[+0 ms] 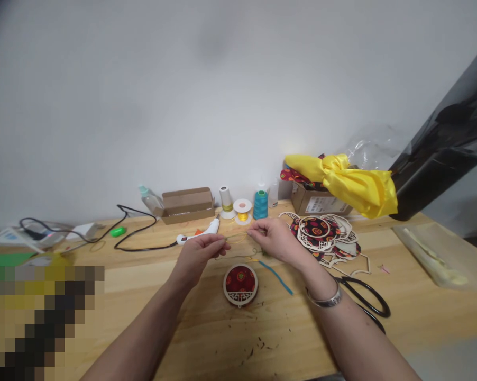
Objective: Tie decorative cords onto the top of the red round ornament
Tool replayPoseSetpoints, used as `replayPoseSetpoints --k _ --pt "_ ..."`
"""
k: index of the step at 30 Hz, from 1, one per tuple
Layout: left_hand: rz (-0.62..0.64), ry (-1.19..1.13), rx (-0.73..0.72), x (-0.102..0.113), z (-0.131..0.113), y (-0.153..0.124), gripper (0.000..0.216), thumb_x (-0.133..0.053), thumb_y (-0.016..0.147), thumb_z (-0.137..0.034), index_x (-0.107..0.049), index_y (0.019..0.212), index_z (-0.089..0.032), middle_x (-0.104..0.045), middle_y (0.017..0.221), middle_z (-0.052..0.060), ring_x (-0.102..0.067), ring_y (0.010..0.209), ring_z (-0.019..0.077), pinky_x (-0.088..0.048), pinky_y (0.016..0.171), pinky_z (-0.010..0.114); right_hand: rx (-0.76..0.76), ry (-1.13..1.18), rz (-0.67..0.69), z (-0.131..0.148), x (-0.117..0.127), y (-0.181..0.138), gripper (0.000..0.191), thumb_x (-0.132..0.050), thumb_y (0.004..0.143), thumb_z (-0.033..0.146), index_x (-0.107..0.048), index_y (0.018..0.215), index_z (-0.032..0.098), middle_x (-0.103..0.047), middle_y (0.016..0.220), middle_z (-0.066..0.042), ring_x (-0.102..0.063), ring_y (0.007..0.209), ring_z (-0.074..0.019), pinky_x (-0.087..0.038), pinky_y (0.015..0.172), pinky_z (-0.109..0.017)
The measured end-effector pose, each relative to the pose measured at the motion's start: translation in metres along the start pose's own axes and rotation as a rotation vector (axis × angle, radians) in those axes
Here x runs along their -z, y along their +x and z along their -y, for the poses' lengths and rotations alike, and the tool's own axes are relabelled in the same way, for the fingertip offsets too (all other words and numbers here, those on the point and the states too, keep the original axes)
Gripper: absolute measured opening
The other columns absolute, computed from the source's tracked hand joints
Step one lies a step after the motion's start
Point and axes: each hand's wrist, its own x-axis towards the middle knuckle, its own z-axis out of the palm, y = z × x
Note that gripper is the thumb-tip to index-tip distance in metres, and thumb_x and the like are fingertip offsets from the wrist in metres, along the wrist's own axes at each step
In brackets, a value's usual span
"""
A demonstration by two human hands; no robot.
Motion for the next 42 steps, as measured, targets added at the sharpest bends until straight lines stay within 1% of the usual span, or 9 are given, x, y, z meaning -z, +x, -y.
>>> replayPoseSetpoints --k 4,9,17,21,24,31,36,42 --pt "0.0 -0.004 0.009 -0.001 0.0 0.001 0.017 -0.065 0.065 -0.028 -0.065 0.074 -0.014 -0.07 0.066 0.004 -0.057 0.055 0.0114 -0.044 0.057 0.023 0.001 0.009 -0.02 -0.002 -0.002 -0.002 0.027 -0.048 0.08 0.032 -0.062 0.065 0.014 -0.051 0.055 0.002 -0.039 0.05 -0.0088 -0.029 0.046 -0.02" --pt "0.013 0.027 0.02 -0.001 -0.002 0.0 0.015 -0.066 0.064 -0.024 -0.065 0.075 -0.014 -0.069 0.065 0.003 -0.058 0.056 0.0114 -0.044 0.059 0.024 -0.036 -0.003 -0.016 -0.005 -0.002 -0.003 0.026 -0.049 0.08 0.032 -0.063 0.067 0.014 -0.051 0.055 0.001 -0.039 0.05 -0.0093 -0.029 0.046 -0.021" --pt "0.042 0.044 0.025 -0.002 0.0 -0.001 0.022 -0.07 0.059 -0.024 -0.064 0.078 -0.015 -0.069 0.065 0.002 -0.059 0.058 0.0122 -0.044 0.059 0.024 -0.018 -0.004 -0.049 -0.011 -0.004 -0.004 0.026 -0.048 0.08 0.033 -0.065 0.069 0.015 -0.057 0.059 0.0 -0.043 0.052 -0.0104 -0.033 0.048 -0.021" --pt "0.039 0.065 0.036 -0.003 -0.001 -0.001 0.021 -0.07 0.058 -0.022 -0.065 0.077 -0.015 -0.069 0.066 0.002 -0.059 0.057 0.0118 -0.045 0.058 0.023 -0.015 0.005 -0.061 -0.013 -0.004 -0.004 0.026 -0.048 0.08 0.033 -0.065 0.07 0.015 -0.058 0.059 -0.001 -0.045 0.052 -0.0109 -0.034 0.048 -0.021" --pt "0.051 0.075 0.049 -0.004 -0.002 -0.001 0.022 -0.069 0.059 -0.021 -0.066 0.079 -0.015 -0.07 0.068 0.003 -0.061 0.06 0.0125 -0.046 0.06 0.024 -0.024 -0.001 -0.087 -0.013 -0.004 -0.004 0.024 -0.049 0.079 0.031 -0.065 0.071 0.015 -0.059 0.06 -0.001 -0.046 0.054 -0.0115 -0.036 0.05 -0.021" --pt "0.065 0.094 0.069 -0.006 -0.002 -0.002 0.028 -0.07 0.06 -0.019 -0.066 0.088 -0.014 -0.071 0.076 0.004 -0.063 0.071 0.0143 -0.048 0.067 0.024 -0.038 0.003 -0.11 -0.015 -0.005 -0.004 0.024 -0.05 0.079 0.031 -0.066 0.073 0.015 -0.057 0.058 0.0 -0.044 0.05 -0.0102 -0.033 0.048 -0.021" --pt "0.062 0.107 0.084 -0.004 0.0 -0.001 0.031 -0.071 0.06 -0.021 -0.066 0.09 -0.014 -0.071 0.081 0.005 -0.063 0.074 0.0145 -0.048 0.07 0.025 -0.04 0.001 -0.1 -0.013 -0.004 -0.005 0.024 -0.05 0.079 0.031 -0.065 0.071 0.015 -0.062 0.064 -0.002 -0.05 0.057 -0.0124 -0.037 0.053 -0.023" --pt "0.065 0.17 0.067 -0.004 0.003 0.0 0.033 -0.071 0.061 -0.021 -0.066 0.093 -0.014 -0.071 0.08 0.005 -0.063 0.075 0.0153 -0.048 0.072 0.026 -0.031 -0.021 -0.133 -0.012 -0.003 -0.005 0.021 -0.051 0.078 0.028 -0.066 0.071 0.015 -0.064 0.064 -0.002 -0.052 0.056 -0.0123 -0.038 0.052 -0.022"
